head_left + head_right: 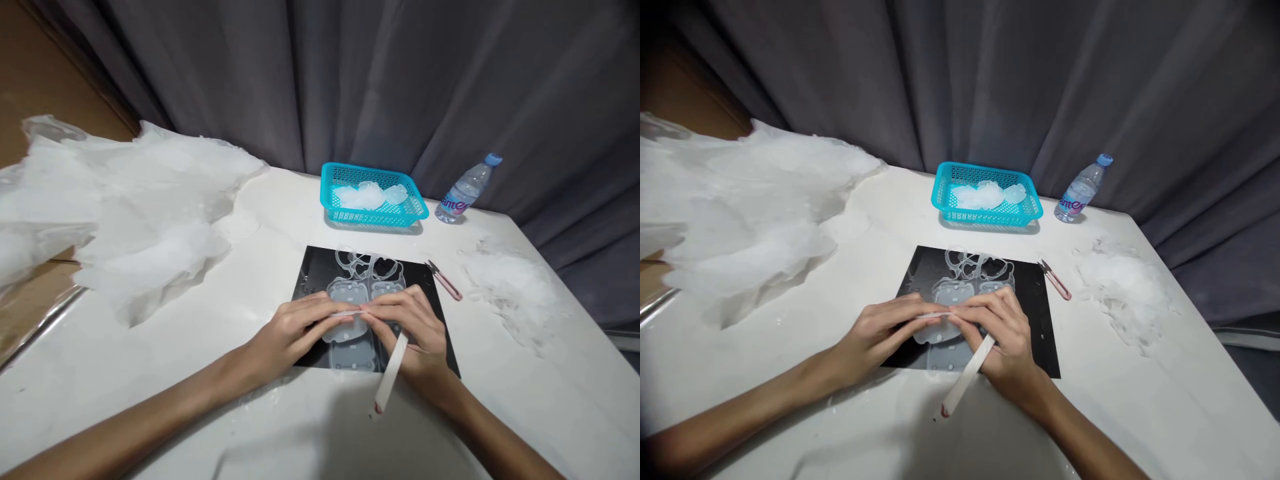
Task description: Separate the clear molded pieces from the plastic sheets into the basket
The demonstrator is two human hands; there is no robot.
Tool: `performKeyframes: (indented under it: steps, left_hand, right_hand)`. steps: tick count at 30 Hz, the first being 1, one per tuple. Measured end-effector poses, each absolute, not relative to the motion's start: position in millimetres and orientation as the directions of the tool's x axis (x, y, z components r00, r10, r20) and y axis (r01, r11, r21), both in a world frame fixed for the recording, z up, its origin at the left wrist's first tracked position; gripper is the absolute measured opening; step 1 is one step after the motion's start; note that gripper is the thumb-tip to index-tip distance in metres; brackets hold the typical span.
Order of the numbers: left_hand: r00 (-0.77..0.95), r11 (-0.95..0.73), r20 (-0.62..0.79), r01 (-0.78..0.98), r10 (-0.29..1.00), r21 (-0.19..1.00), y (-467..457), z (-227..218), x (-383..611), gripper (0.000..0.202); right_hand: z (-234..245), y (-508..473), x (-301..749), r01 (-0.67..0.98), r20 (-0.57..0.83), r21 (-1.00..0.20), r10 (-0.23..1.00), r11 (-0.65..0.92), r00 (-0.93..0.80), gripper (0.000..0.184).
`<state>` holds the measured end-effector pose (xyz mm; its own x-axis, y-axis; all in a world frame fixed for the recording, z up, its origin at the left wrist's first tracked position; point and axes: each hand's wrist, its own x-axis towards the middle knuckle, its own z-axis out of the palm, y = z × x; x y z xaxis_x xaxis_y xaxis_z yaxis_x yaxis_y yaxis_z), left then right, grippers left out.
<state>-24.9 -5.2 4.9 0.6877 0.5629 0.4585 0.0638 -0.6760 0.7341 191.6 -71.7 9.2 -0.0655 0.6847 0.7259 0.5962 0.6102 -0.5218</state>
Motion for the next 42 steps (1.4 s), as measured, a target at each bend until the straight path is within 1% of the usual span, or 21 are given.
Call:
performKeyframes:
  steps: [4, 8, 10, 13, 16, 19, 24, 28, 34, 42]
  left_hand:
    - [0.694, -0.659, 0.451, 0.045, 0.561, 0.750, -4, 7, -26, 0.030]
    - [0.718, -0.587, 0.381, 0.048, 0.583, 0.808, -4, 6, -28, 0.029]
    - [0.720, -0.505, 0.300, 0.081, 0.626, 0.859, -5, 7, -28, 0.027]
    - [0.719, -0.329, 0.114, 0.167, 0.686, 0.930, -7, 10, -24, 0.022]
    - [0.729, -0.193, -0.026, 0.215, 0.684, 0.957, -8, 10, -19, 0.024]
    - [0.747, -0.161, -0.090, 0.256, 0.658, 0.953, -10, 6, -18, 0.025]
    - [0.743, -0.212, -0.115, 0.331, 0.659, 0.920, -9, 0, -19, 0.029]
    - [0.733, -0.222, -0.101, 0.331, 0.673, 0.917, -6, 2, -18, 0.030]
    - [0.731, -0.204, -0.118, 0.336, 0.672, 0.919, -5, 8, -20, 0.035]
    - [0.724, -0.224, -0.097, 0.333, 0.683, 0.916, -8, 11, -18, 0.035]
  right_hand:
    - [11, -71, 189, 0.603, 0.728, -0.520, 0.683, 0.605, -0.057, 0.018]
    - [11, -72, 191, 0.587, 0.709, -0.540, 0.701, 0.603, -0.068, 0.018]
    - [10, -72, 194, 0.570, 0.686, -0.566, 0.724, 0.596, -0.076, 0.017]
    - [6, -73, 199, 0.540, 0.654, -0.596, 0.749, 0.594, -0.103, 0.017]
    - [2, -75, 205, 0.517, 0.605, -0.625, 0.782, 0.585, -0.152, 0.014]
    - [-3, -74, 210, 0.506, 0.545, -0.657, 0.816, 0.559, -0.194, 0.011]
    - [-8, -70, 214, 0.521, 0.519, -0.659, 0.829, 0.543, -0.208, 0.010]
    - [-7, -68, 213, 0.555, 0.547, -0.622, 0.814, 0.552, -0.196, 0.008]
    - [-6, -70, 208, 0.607, 0.592, -0.567, 0.788, 0.557, -0.170, 0.008]
    - [-2, -75, 206, 0.646, 0.595, -0.531, 0.784, 0.549, -0.177, 0.011]
